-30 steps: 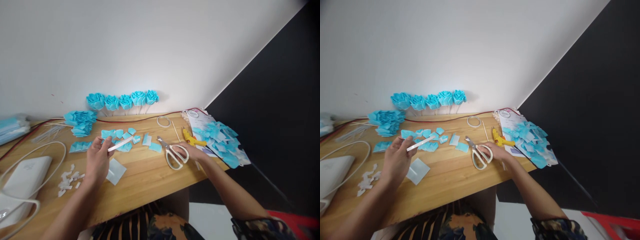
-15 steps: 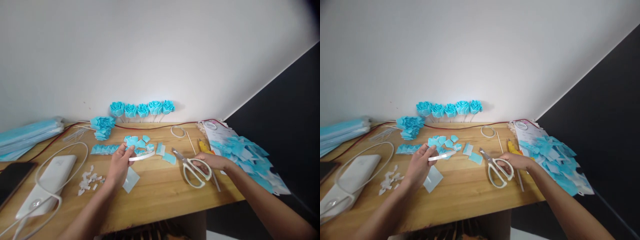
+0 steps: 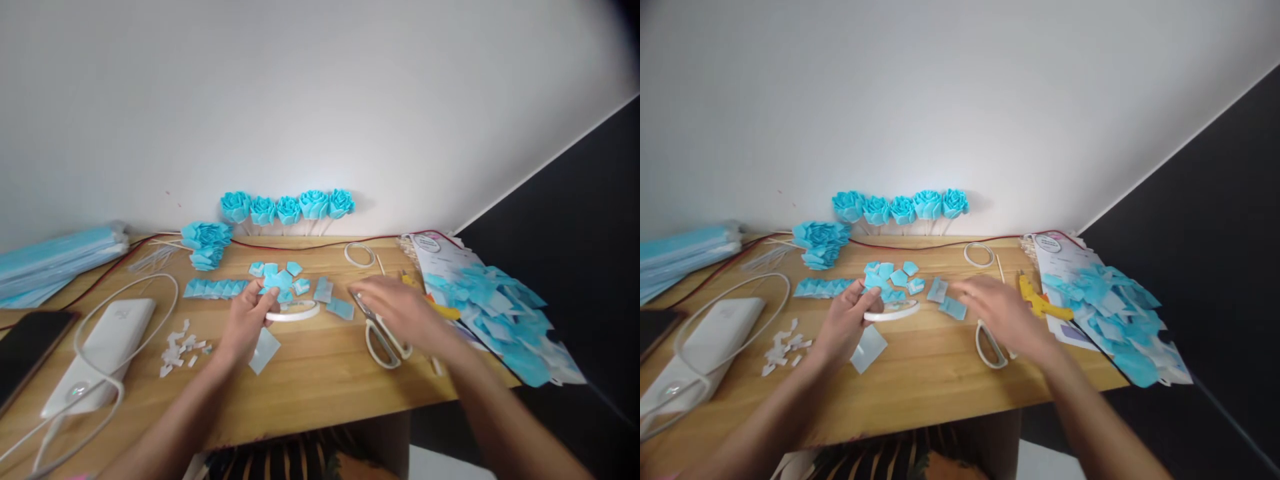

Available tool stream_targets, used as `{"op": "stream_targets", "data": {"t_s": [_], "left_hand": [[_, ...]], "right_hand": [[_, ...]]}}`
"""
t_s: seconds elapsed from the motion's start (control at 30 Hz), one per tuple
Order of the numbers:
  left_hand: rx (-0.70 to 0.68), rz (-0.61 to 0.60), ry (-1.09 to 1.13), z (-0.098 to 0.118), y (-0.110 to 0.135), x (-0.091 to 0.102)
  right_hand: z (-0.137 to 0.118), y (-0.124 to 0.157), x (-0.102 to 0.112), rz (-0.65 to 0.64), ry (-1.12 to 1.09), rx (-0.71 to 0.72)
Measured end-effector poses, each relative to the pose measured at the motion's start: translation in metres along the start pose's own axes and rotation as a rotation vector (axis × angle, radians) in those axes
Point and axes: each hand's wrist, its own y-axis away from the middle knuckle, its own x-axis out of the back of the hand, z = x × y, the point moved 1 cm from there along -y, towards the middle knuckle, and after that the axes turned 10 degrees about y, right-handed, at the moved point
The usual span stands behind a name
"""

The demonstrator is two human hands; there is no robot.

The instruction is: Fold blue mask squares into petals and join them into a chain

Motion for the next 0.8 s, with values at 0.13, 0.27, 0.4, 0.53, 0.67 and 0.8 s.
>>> {"op": "stream_targets", "data": {"t_s": [0.13,0.27,0.4,0.53,0.67,0.8], "left_hand": [[0.033,-0.018,-0.097,-0.001,0.004,-0.002],[0.021,-0.007,-0.056,0.001,0.000,-0.001],[-0.038,0.154,0.103,0.007,-0.010,0.007],[0.017,0.204,0.205,0.005,-0.013,0.010],[0.056,0.153,0.196,0.000,-0.009,0.008],[0.062,0.132,0.197,0.000,-0.007,0.007]], "right_hand": [[-0.039,0.001,-0.058,-0.074,0.060,0.357],[-0.036,0.007,-0.072,-0.096,0.166,0.541],[-0.002,-0.002,-0.046,-0.056,0.455,0.505],[0.044,-0.030,-0.016,0.038,0.660,0.256],[0.067,-0.033,-0.007,0.128,0.694,-0.023],[0.066,-0.003,-0.019,0.184,0.583,-0.218]]}}
